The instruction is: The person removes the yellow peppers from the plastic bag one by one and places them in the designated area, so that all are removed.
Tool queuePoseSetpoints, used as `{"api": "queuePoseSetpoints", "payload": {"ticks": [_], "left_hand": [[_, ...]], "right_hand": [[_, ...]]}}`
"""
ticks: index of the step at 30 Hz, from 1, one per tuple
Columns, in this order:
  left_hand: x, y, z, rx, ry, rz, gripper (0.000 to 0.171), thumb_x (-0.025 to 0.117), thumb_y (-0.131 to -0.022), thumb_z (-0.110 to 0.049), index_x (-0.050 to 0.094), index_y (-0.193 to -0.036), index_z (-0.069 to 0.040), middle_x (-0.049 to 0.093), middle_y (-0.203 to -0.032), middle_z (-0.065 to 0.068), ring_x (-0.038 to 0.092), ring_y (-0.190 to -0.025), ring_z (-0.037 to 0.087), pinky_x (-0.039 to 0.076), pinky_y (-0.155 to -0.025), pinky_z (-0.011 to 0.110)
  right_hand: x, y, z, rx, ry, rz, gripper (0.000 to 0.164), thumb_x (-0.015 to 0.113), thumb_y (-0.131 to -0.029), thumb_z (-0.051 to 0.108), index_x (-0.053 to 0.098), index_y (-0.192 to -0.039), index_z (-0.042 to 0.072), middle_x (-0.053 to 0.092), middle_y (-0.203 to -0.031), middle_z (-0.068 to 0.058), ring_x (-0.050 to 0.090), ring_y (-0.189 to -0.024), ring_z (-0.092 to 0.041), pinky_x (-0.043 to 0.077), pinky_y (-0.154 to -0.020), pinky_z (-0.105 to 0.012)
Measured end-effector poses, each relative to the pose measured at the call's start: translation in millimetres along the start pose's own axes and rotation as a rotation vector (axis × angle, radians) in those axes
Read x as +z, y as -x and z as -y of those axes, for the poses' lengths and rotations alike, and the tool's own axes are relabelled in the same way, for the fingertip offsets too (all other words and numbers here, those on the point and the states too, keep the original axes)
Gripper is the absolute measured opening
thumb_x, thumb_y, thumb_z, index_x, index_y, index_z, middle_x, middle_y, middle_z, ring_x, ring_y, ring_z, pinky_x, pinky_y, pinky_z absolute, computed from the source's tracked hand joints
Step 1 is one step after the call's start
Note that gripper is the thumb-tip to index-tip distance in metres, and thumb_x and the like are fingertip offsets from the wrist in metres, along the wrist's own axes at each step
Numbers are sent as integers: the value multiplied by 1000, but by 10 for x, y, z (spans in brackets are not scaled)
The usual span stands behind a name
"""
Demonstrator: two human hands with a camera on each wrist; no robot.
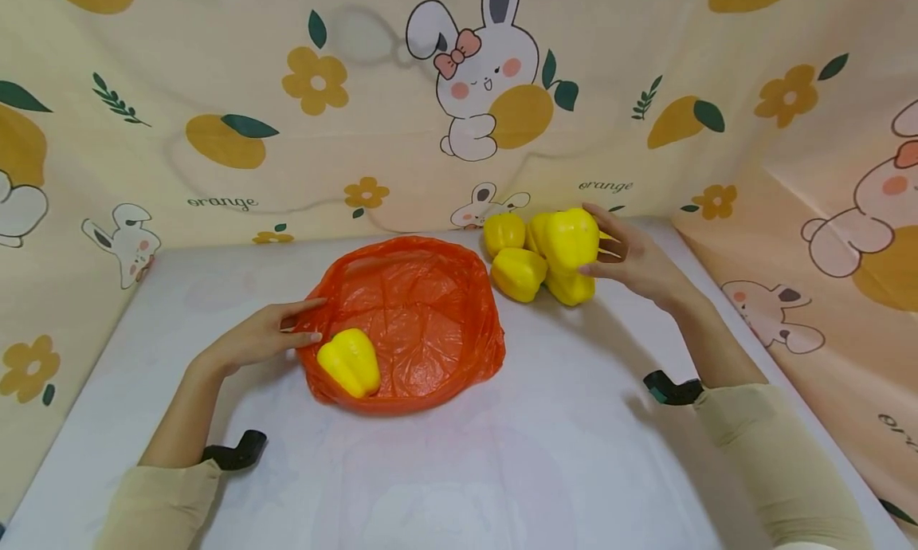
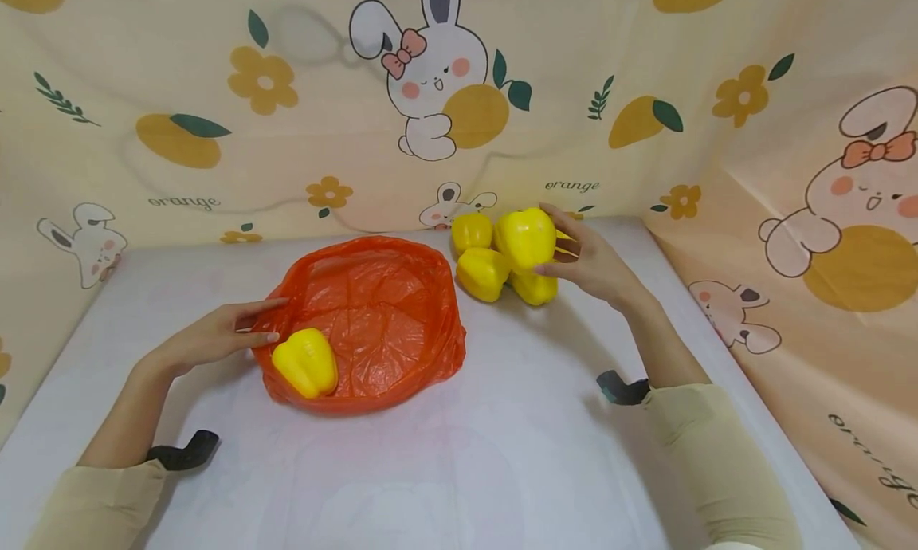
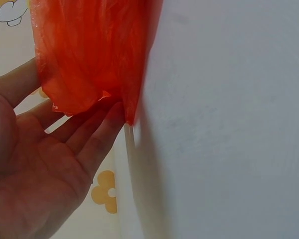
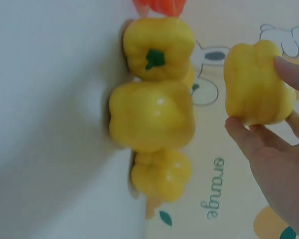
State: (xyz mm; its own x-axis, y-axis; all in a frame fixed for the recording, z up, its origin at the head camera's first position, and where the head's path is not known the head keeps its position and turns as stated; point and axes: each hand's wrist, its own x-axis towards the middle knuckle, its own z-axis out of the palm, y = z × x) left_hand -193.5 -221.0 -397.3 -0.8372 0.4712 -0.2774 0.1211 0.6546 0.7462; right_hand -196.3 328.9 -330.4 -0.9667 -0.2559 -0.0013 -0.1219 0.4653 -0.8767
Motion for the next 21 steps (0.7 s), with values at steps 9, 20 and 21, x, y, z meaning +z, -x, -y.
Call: {"api": "queuePoseSetpoints", "payload": {"ticks": [9,20,21], "left_hand": [[-14,-13,-14,-4,-10,2,68,66,-95,-33,39,-152,-8,36,-152,28,41,-127,41,43,-102,60],[-18,-3,-17,7,23,13,69,66,-95,-35,39,-152,-7,34,-154,27,38,-134,43,39,-105,61],[-17,-5,-15,11,24,15,69,66,-95,-35,39,-152,-6,33,-154,27,37,-135,44,38,-106,62]], "right_hand": [[-192,86,-132,22,62,-35,90,76,-88,12,24,-157,37,28,-160,-7,37,-139,-38,42,-106,-28],[-371,165,-348,-47,50,-37,88,74,-88,1,26,-159,23,30,-158,-10,40,-133,-37,46,-94,-13],[-388,177,-368,-37,55,-33,89,74,-88,1,26,-159,25,29,-159,-10,40,-133,-36,46,-94,-13]]}}
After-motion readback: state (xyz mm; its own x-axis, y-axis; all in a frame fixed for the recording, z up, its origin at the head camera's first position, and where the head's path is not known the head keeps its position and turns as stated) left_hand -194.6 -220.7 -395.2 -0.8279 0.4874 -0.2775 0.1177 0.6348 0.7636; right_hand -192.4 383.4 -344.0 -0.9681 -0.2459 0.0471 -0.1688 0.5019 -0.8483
